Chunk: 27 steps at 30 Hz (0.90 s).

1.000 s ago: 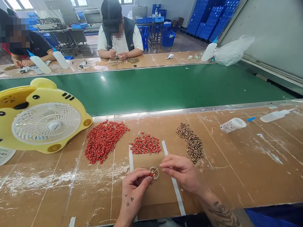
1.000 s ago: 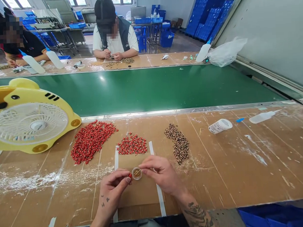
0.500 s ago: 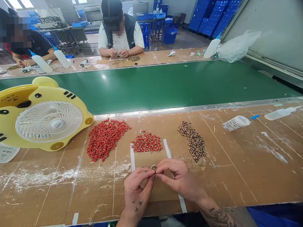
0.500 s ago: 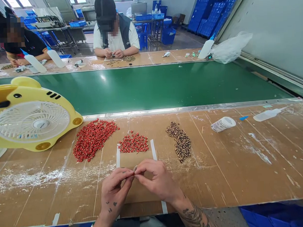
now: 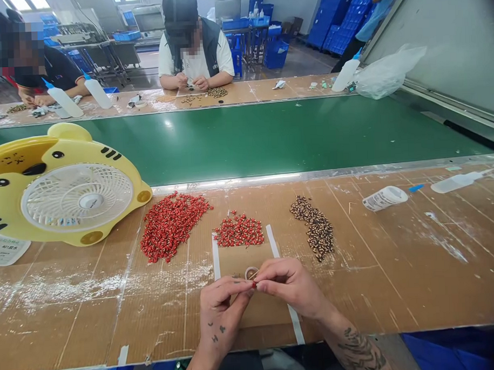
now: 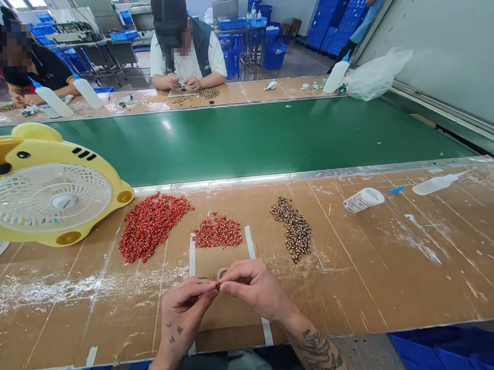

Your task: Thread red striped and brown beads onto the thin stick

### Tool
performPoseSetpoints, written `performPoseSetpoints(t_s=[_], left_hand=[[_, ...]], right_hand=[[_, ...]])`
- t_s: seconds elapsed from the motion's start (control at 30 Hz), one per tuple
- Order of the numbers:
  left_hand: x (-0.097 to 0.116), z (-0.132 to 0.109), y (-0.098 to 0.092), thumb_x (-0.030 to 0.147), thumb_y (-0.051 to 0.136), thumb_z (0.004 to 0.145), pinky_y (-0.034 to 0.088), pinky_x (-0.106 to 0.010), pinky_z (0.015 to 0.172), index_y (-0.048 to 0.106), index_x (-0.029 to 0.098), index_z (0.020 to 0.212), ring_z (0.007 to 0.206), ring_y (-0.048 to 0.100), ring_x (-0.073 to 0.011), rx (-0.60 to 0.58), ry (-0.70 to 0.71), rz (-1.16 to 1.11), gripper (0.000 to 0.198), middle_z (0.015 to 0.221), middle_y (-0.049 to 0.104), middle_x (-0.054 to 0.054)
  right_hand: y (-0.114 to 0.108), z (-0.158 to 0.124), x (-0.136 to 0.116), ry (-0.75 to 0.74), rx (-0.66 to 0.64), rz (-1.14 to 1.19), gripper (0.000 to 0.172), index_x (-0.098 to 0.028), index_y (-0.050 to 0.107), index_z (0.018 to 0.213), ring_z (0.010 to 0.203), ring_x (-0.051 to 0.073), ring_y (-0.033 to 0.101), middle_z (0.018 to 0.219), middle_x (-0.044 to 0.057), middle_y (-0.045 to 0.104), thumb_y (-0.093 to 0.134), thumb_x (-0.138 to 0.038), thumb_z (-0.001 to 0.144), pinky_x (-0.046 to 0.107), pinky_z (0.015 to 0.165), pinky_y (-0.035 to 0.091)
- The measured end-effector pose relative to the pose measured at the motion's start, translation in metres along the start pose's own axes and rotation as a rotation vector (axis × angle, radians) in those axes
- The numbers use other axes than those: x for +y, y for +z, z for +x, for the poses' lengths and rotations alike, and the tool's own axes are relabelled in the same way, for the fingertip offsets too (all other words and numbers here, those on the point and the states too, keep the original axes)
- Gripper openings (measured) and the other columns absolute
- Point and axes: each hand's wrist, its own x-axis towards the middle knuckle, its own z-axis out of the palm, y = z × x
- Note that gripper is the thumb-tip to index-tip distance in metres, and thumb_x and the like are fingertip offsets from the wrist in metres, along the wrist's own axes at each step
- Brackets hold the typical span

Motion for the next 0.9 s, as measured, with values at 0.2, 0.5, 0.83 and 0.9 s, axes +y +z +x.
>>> performPoseSetpoints(t_s=[0.2,0.5,0.83,0.9], left_hand=[[0.004,-0.002,-0.003,0.018,0.073,0.084,0.054,-0.026,0.058,0.084,0.028,0.084,0.062,0.072,-0.0188,-0.053,-0.016,0.042,0.015,0.074,0.081,-0.005],[-0.001,0.013,-0.002,0.019,0.069,0.087,0.053,-0.025,0.064,0.082,0.025,0.088,0.069,0.070,-0.0184,-0.077,-0.010,0.189,0.015,0.077,0.079,-0.004],[-0.045,0.085,-0.032,0.014,0.059,0.086,0.054,-0.033,0.076,0.078,0.023,0.096,0.082,0.072,-0.0231,-0.028,0.089,0.665,0.023,0.090,0.080,-0.006],[-0.048,0.086,-0.042,0.013,0.057,0.087,0.053,-0.036,0.082,0.078,0.023,0.100,0.089,0.071,-0.0248,-0.024,0.103,0.716,0.027,0.094,0.079,-0.007]], right_hand=[[0.000,-0.004,-0.010,-0.023,-0.022,-0.118,0.024,-0.019,0.080,0.079,0.062,0.015,0.064,0.071,0.005,0.073,0.072,-0.039,0.087,0.024,0.056,0.048],[-0.002,0.006,-0.006,-0.011,0.018,-0.190,0.014,-0.020,0.079,0.086,0.074,0.017,0.068,0.081,0.005,0.076,0.069,-0.029,0.088,0.026,0.068,0.052],[-0.030,0.003,0.013,-0.003,0.204,-0.387,0.019,-0.019,0.076,0.089,0.082,0.022,0.068,0.089,0.007,0.075,0.063,-0.032,0.091,0.032,0.074,0.052],[-0.030,0.000,0.014,0.001,0.185,-0.398,0.020,-0.019,0.076,0.088,0.080,0.020,0.068,0.087,0.006,0.075,0.061,-0.031,0.092,0.031,0.074,0.051]])
